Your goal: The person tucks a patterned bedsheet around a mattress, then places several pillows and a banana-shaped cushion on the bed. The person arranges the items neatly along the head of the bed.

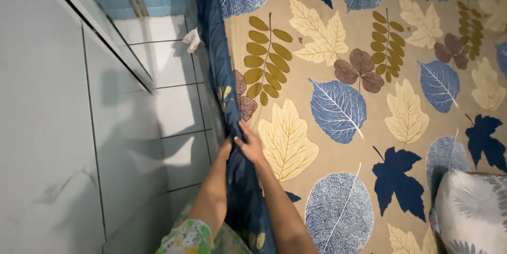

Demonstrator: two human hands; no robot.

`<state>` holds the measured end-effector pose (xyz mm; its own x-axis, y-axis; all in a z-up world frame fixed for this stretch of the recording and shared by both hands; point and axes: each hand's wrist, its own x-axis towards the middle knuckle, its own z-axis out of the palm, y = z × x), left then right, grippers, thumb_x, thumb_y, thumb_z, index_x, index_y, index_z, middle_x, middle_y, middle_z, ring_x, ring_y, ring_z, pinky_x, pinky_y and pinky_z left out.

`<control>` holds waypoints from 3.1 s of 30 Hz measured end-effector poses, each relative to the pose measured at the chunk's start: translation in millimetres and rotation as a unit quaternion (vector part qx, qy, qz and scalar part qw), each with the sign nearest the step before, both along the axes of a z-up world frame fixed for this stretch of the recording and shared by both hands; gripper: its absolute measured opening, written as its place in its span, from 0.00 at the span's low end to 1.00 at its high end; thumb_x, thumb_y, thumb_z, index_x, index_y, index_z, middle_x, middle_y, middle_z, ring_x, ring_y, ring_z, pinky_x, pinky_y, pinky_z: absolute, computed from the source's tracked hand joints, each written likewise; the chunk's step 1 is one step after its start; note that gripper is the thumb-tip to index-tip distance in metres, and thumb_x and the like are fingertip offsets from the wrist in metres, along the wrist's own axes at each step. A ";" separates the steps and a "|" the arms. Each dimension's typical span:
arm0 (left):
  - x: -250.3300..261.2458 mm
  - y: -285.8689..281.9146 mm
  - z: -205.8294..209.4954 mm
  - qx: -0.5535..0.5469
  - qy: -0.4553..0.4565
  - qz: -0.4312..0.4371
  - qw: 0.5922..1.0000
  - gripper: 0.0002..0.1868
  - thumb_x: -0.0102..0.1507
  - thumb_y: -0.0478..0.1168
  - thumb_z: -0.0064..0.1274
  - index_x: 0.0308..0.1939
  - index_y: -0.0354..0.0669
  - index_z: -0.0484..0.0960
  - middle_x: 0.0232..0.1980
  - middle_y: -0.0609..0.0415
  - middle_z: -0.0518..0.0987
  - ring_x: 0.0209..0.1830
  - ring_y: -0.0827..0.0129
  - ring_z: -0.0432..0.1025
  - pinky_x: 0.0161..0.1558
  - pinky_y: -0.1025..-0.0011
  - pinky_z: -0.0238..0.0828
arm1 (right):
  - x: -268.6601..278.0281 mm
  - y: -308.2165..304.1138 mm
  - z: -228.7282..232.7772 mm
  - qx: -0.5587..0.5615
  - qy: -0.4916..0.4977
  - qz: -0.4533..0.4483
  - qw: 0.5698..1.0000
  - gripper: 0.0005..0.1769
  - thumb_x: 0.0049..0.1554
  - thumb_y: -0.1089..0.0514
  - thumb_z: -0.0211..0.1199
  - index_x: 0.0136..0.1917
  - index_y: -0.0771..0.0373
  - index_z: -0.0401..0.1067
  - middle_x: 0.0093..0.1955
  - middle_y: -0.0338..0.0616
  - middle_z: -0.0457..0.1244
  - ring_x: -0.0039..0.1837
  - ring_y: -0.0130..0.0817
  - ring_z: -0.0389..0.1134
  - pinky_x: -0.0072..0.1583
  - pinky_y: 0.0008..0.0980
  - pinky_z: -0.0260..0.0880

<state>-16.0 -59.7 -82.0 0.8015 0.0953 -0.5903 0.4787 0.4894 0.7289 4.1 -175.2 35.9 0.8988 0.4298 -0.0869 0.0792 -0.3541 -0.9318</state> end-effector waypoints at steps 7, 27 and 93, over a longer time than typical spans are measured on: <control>-53.6 15.0 7.2 0.195 0.031 0.046 0.979 0.39 0.70 0.64 0.35 0.73 0.37 0.69 0.74 0.41 0.70 0.72 0.52 0.64 0.70 0.61 0.60 | -49.3 -18.7 20.7 -0.090 -0.102 0.022 0.990 0.42 0.55 0.59 0.69 0.79 0.60 0.57 0.84 0.57 0.49 0.84 0.51 0.49 0.80 0.43 0.48; -262.1 -135.2 0.3 0.316 0.179 -0.013 0.932 0.33 0.71 0.61 0.40 0.66 0.36 0.72 0.64 0.31 0.76 0.64 0.38 0.70 0.65 0.52 0.65 | -293.0 -181.9 76.9 -0.174 -0.019 0.055 0.983 0.49 0.47 0.59 0.71 0.78 0.64 0.54 0.84 0.55 0.43 0.77 0.56 0.56 0.72 0.42 0.61; -549.6 -316.4 62.1 0.401 0.078 0.054 0.911 0.32 0.64 0.53 0.40 0.68 0.40 0.71 0.73 0.41 0.68 0.74 0.47 0.62 0.72 0.60 0.58 | -573.5 -352.9 47.8 -0.261 -0.084 0.131 0.953 0.55 0.48 0.57 0.74 0.81 0.66 0.48 0.85 0.60 0.40 0.83 0.53 0.45 0.78 0.50 0.48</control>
<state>-565.6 -376.1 -19.9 0.6741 0.6203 -0.4010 0.5873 -0.1208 0.8003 -569.4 -528.0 83.6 0.7867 0.5786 -0.2151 0.3609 -0.7138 -0.6001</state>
